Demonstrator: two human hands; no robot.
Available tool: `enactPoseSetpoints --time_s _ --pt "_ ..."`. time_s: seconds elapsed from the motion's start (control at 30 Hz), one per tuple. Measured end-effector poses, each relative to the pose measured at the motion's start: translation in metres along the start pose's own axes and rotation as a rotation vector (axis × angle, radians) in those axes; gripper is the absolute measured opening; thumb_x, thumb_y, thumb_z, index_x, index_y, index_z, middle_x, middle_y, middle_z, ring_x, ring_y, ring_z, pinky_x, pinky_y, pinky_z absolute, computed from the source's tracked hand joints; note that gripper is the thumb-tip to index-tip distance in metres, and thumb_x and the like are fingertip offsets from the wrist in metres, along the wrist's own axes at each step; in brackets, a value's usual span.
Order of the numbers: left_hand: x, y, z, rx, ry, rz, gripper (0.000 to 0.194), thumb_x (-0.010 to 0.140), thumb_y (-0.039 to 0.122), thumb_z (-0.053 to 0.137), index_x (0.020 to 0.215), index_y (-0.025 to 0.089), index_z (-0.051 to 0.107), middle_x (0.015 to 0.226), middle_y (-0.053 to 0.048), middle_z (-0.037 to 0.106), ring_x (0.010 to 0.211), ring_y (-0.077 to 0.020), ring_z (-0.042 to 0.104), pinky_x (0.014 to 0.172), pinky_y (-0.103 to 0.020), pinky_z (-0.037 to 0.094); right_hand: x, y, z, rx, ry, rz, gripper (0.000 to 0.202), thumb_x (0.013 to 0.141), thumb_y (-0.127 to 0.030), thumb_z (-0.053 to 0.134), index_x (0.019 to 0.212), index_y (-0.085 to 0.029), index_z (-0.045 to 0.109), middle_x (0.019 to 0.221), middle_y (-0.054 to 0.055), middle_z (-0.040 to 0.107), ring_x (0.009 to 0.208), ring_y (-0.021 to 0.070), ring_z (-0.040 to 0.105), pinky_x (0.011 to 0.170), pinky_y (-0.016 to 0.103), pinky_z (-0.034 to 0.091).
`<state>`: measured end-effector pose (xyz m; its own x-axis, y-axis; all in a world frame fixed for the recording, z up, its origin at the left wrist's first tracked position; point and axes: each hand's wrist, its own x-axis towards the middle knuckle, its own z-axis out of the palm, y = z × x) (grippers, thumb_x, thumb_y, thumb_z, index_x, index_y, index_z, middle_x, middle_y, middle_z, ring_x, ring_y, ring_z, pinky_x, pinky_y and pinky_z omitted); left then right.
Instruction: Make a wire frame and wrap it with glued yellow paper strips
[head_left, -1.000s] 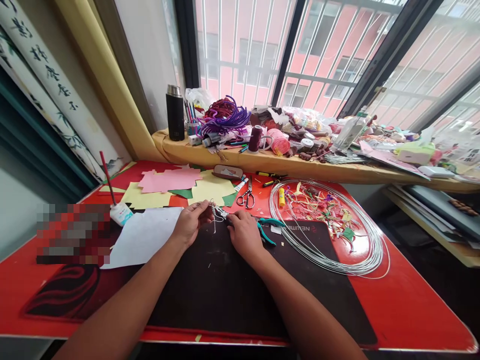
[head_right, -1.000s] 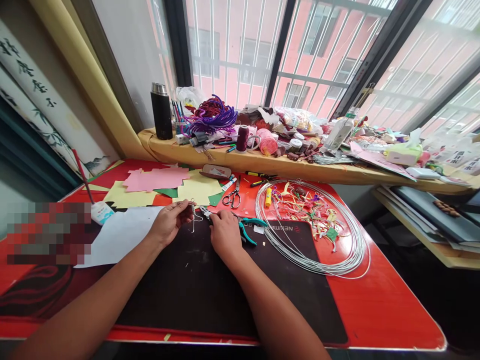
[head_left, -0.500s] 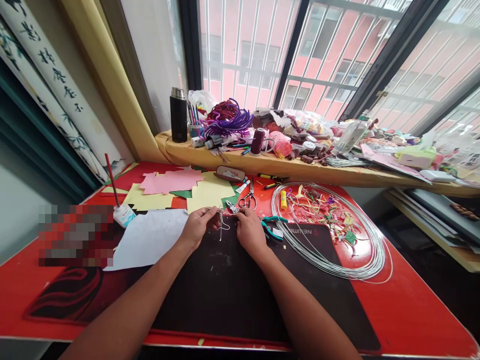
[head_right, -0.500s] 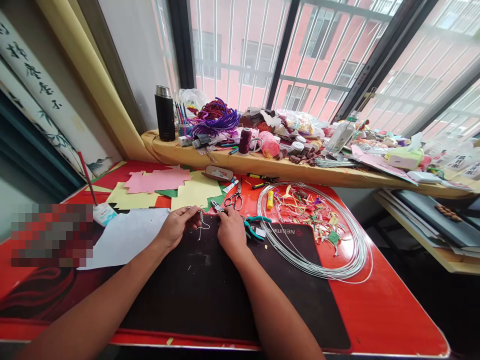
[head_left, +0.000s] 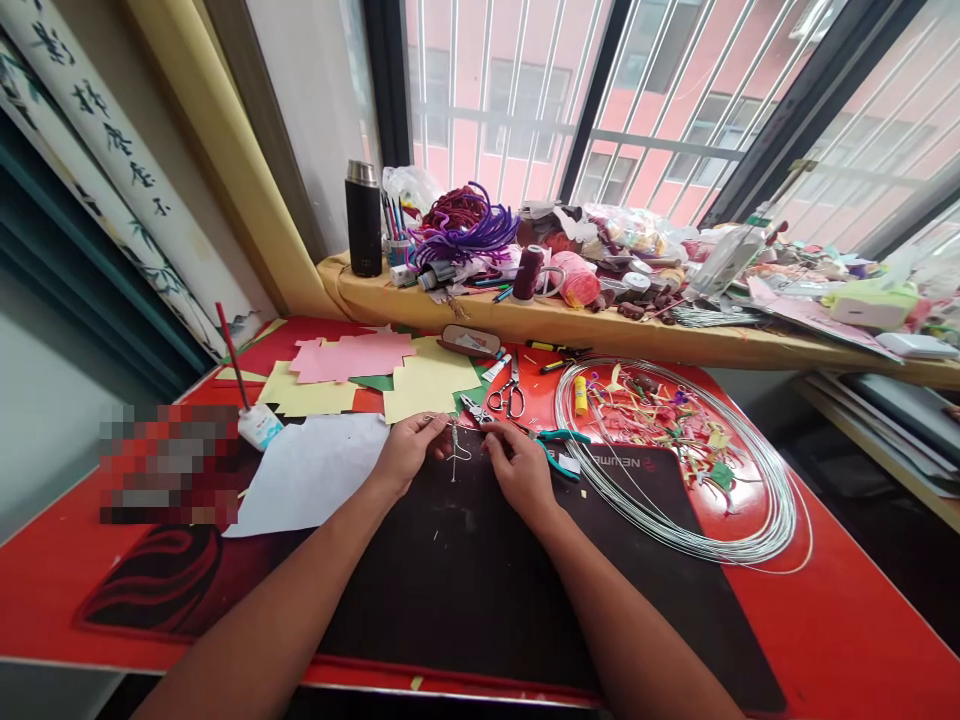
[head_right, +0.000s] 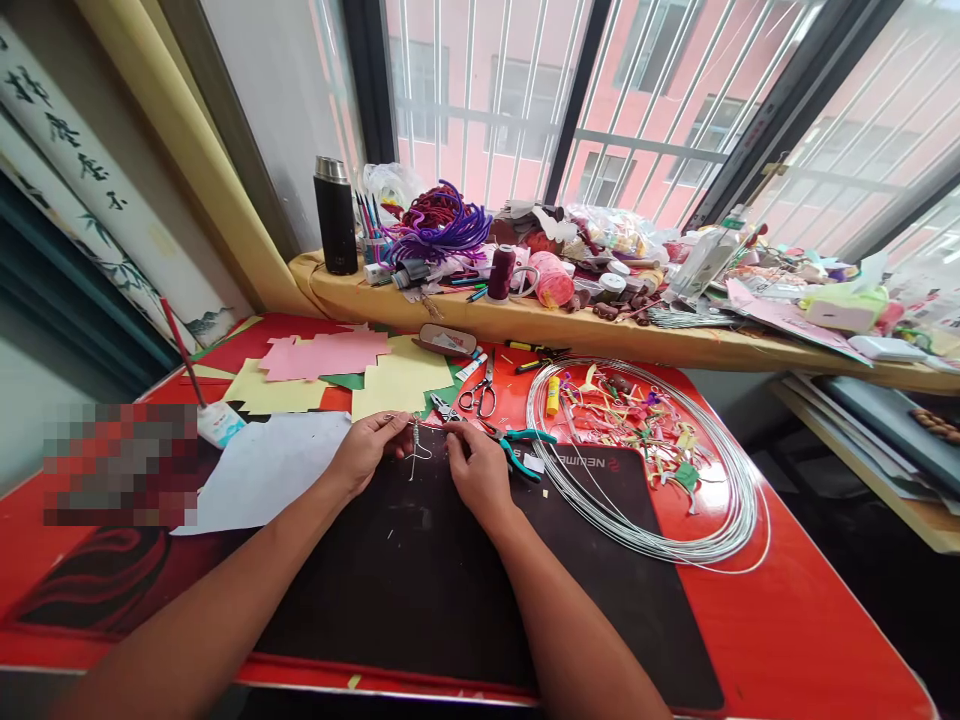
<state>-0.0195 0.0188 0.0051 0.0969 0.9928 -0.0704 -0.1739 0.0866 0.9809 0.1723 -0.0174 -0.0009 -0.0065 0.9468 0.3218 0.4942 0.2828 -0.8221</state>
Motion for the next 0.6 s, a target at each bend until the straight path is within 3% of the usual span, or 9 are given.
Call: enactPoseSetpoints --time_s 0.17,0.37,0.6 --pt "0.0010 -0.0018 0.0004 -0.028 0.024 -0.006 0.050 0.068 0.062 0.085 0.080 0.014 0.076 0.068 -0.004 0.068 0.058 -0.0151 0.060 0.052 -0.026 0.045 -0.0006 -0.0049 -0.0004 -0.050 -0.126 -0.031 0.024 0.100 -0.033 0.056 0.114 -0.023 0.073 0.084 0.003 0.078 0.074 0.0209 0.072 0.069 0.030 0.052" --pt "0.0030 -0.0032 -0.0002 -0.106 0.045 -0.014 0.048 0.068 0.058 0.088 0.086 0.014 0.079 0.071 -0.004 0.070 0.060 -0.0144 0.061 0.052 -0.025 0.046 -0.0020 -0.0083 -0.0004 0.076 -0.102 -0.016 0.024 0.101 -0.037 0.056 0.111 -0.022 0.071 0.078 0.002 0.076 0.068 0.0198 0.070 0.065 0.029 0.051" --pt "0.0035 -0.0059 0.0008 -0.211 -0.002 -0.083 0.048 0.068 0.053 0.090 0.091 0.014 0.079 0.076 -0.006 0.073 0.064 -0.0151 0.064 0.057 -0.025 0.051 -0.0008 -0.0063 0.0016 -0.120 -0.185 -0.080 0.019 0.101 -0.032 0.057 0.100 -0.023 0.075 0.094 0.004 0.079 0.083 0.0216 0.071 0.076 0.030 0.050"
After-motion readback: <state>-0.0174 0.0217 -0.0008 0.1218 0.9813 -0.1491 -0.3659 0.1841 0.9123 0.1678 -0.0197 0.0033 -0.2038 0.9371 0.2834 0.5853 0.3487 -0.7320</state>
